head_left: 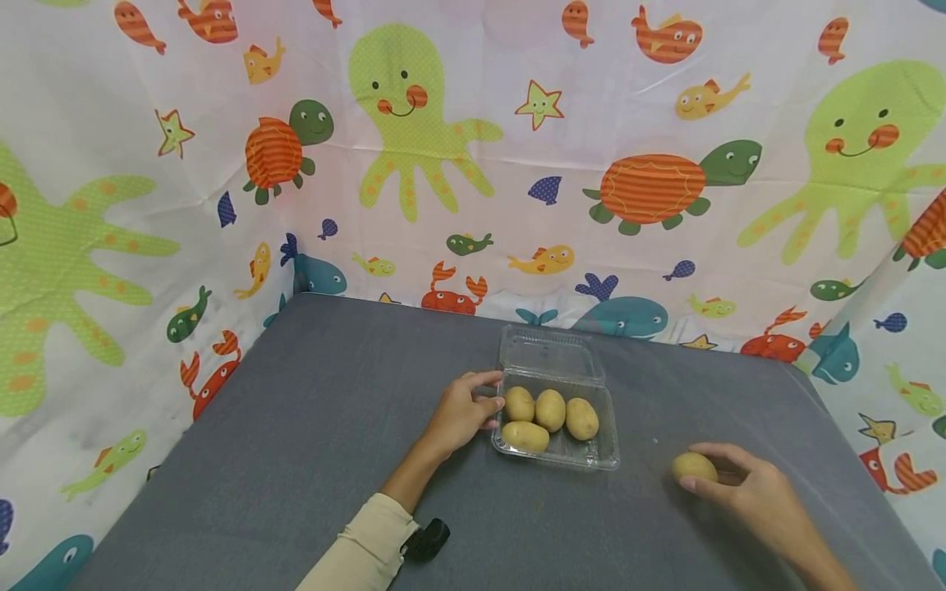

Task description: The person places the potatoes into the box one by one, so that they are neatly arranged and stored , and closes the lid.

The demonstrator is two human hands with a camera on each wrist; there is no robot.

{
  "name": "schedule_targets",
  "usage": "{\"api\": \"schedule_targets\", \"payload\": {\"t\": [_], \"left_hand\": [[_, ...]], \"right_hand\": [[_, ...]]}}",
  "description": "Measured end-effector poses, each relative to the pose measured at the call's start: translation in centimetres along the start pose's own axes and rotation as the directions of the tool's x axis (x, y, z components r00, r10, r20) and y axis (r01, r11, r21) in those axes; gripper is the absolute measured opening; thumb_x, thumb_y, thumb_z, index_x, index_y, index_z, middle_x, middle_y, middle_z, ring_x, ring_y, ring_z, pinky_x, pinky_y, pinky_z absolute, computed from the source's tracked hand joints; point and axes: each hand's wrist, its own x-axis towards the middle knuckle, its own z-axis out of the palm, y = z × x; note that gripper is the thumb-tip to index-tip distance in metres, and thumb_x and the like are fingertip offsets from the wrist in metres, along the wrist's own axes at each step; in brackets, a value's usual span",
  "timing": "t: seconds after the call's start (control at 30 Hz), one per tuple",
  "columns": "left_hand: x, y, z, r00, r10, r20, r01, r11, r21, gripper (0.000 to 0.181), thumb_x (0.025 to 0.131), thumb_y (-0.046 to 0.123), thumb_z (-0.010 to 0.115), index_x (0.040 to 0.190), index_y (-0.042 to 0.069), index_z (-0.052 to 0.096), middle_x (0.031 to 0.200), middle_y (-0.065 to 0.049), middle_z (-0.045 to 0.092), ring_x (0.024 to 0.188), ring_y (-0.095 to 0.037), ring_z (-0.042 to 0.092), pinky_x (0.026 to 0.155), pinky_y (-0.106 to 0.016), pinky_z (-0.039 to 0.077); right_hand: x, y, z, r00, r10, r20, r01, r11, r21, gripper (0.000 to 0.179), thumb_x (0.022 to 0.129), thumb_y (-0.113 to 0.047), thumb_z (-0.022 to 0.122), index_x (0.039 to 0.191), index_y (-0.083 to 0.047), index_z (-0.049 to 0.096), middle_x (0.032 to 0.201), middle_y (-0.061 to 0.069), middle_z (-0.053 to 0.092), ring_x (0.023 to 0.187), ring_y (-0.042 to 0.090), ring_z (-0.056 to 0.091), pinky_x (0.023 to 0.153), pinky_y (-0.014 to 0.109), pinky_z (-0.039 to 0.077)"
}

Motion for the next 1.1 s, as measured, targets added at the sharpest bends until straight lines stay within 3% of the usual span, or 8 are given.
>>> {"api": "schedule_targets", "payload": {"t": [0.27,0.53,0.87,1.1], "left_hand": [[0.0,0.0,0.0,1.000,-0.004,0.000,0.004,1.000,0.001,0.045,0.103,0.005,0.068,0.148,0.005,0.061,0.137,-0.017,0.061,0.090,-0.016,0.070,0.069,-0.024,0.066],[-0.1,0.0,0.0,1.000,-0.004,0.001,0.004,1.000,0.001,0.045,0.103,0.004,0.068,0.148,0.005,0.062,0.137,-0.017,0.061,0.090,-0.016,0.070,0.069,-0.024,0.066],[-0.1,0.2,0.0,1.000,-0.008,-0.006,0.008,1.000,0.000,0.045,0.103,0.004,0.068,0.148,0.005,0.062,0.137,-0.016,0.061,0.090,-0.015,0.070,0.070,-0.025,0.066],[-0.1,0.2,0.0,1.000,-0.008,-0.003,0.008,1.000,-0.001,0.045,0.103,0.005,0.068,0.148,0.005,0.062,0.137,-0.016,0.061,0.090,-0.016,0.070,0.071,-0.027,0.067]], "right_hand": [[0.1,-0.8,0.2,0.999,-0.011,-0.031,0.011,1.000,0.026,0.070,0.084,-0.053,0.088,0.132,-0.005,0.071,0.127,0.020,0.071,0.100,0.023,0.073,0.073,0.024,0.065],[0.2,-1.7,0.4,0.998,-0.030,-0.060,0.034,0.998,0.058,0.066,0.085,-0.052,0.088,0.132,-0.010,0.071,0.129,0.017,0.071,0.093,0.002,0.070,0.073,0.015,0.059],[0.2,-3.3,1.0,0.990,-0.105,-0.097,0.112,0.991,0.077,0.062,0.086,-0.044,0.089,0.132,-0.008,0.071,0.129,0.017,0.071,0.102,0.019,0.075,0.074,0.015,0.060],[0.2,-4.2,1.4,0.983,-0.148,-0.107,0.160,0.980,0.121,0.057,0.087,-0.040,0.089,0.132,-0.010,0.071,0.129,0.014,0.070,0.096,-0.007,0.067,0.077,0.014,0.059]]}}
